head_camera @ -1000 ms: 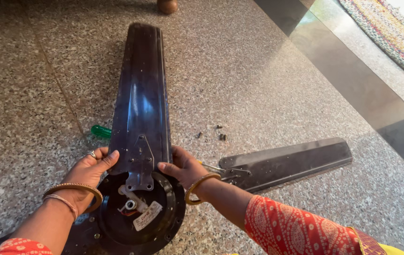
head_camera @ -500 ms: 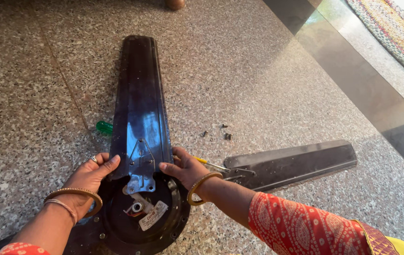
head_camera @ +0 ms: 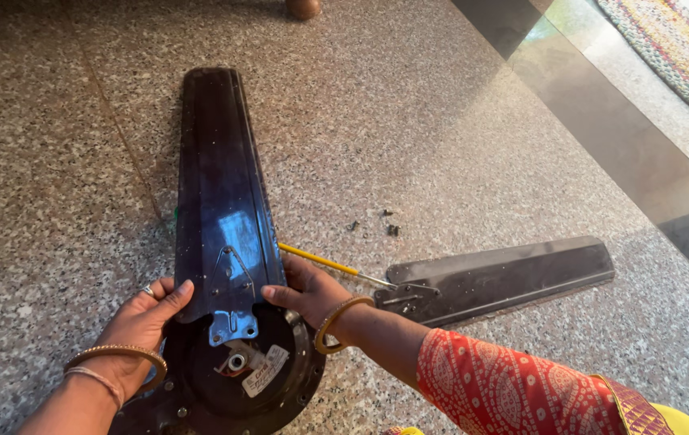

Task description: The person assembles an electric fan by attaching fan blades to the motor housing using screws and washers. They align each blade, insert screws, and tighten them by hand.

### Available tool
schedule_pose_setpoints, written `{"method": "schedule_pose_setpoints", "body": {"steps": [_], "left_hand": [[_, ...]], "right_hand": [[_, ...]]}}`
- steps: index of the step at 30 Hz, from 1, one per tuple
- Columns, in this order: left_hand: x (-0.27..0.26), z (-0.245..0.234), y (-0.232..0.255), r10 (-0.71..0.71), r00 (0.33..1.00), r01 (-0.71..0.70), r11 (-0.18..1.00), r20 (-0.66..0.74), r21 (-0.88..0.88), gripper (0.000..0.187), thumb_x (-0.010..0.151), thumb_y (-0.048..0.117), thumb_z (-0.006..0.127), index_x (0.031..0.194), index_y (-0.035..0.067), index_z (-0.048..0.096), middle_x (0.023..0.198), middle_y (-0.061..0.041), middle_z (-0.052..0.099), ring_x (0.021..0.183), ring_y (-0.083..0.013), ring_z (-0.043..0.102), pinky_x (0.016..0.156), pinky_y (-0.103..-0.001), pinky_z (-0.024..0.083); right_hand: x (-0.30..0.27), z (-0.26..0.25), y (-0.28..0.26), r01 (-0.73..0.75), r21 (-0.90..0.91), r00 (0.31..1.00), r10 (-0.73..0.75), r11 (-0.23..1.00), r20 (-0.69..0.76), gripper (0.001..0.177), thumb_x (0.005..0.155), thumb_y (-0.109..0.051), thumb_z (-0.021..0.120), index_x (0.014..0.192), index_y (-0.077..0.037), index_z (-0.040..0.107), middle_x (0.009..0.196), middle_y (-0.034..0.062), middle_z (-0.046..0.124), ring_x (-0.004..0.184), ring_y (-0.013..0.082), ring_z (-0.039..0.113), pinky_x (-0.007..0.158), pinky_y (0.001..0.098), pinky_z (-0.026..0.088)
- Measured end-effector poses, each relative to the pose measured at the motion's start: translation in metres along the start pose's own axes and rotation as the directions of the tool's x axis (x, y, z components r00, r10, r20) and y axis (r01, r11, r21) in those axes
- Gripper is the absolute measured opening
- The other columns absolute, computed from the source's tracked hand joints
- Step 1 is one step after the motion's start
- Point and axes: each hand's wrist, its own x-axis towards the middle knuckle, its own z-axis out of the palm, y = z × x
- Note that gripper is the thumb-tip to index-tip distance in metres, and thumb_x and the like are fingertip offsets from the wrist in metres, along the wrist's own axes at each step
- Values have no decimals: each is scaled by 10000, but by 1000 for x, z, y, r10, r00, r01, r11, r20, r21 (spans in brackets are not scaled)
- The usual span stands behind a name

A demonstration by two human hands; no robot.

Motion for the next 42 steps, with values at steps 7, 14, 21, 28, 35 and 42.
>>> {"method": "schedule_pose_setpoints", "body": {"steps": [7,14,21,28,35,42], "left_hand": [[-5,-4,-7,-13,999,18,993,46,-114,166,951,278,660,1026,139,608,1003,-18,708,969,-156,624,914,-355,500],[-4,-2,-2,12,1000,-11,997,9,-76,155,973,280,648,1023,140,603,980,-16,697,923,-136,638,871,-331,517],[18,12,16,50,999,-50,995,4,-83,145,978,300,624,1057,181,601,996,16,651,882,-142,631,820,-354,516],[40,30,28,60,998,-57,993,-23,107,256,1009,369,580,1149,154,590,1080,30,633,974,-112,604,861,-339,512],[50,35,26,56,998,-60,990,34,128,722,917,243,672,1529,51,341,1351,-143,625,1146,-189,656,925,-349,569],[73,31,23,61,998,-61,967,7,246,832,919,216,676,1611,70,237,1489,-151,522,1140,-194,673,887,-333,572]], "right_hand": [[-7,10,-5,-75,-56,997,73,996,-35,549,930,-242,681,1412,-50,503,1355,114,659,1309,215,594,1139,373,458],[-7,13,-13,-167,-86,982,158,982,-104,563,926,-280,685,1419,-78,501,1396,118,645,1339,217,575,1142,367,429],[8,-5,-12,-131,33,985,134,991,-108,568,914,-290,691,1397,-46,516,1338,140,681,1224,247,663,1087,395,524],[30,-26,-8,-187,-201,969,147,962,-199,523,941,-318,673,1399,-105,539,1214,78,742,1072,167,694,874,348,498],[45,-36,2,-253,-159,948,213,954,-235,543,949,-242,700,1436,-81,522,1075,102,779,895,167,723,853,326,532],[51,-43,12,-240,-205,955,194,949,-222,733,937,-97,638,1596,-167,325,1081,81,772,850,145,724,668,277,515]]}}
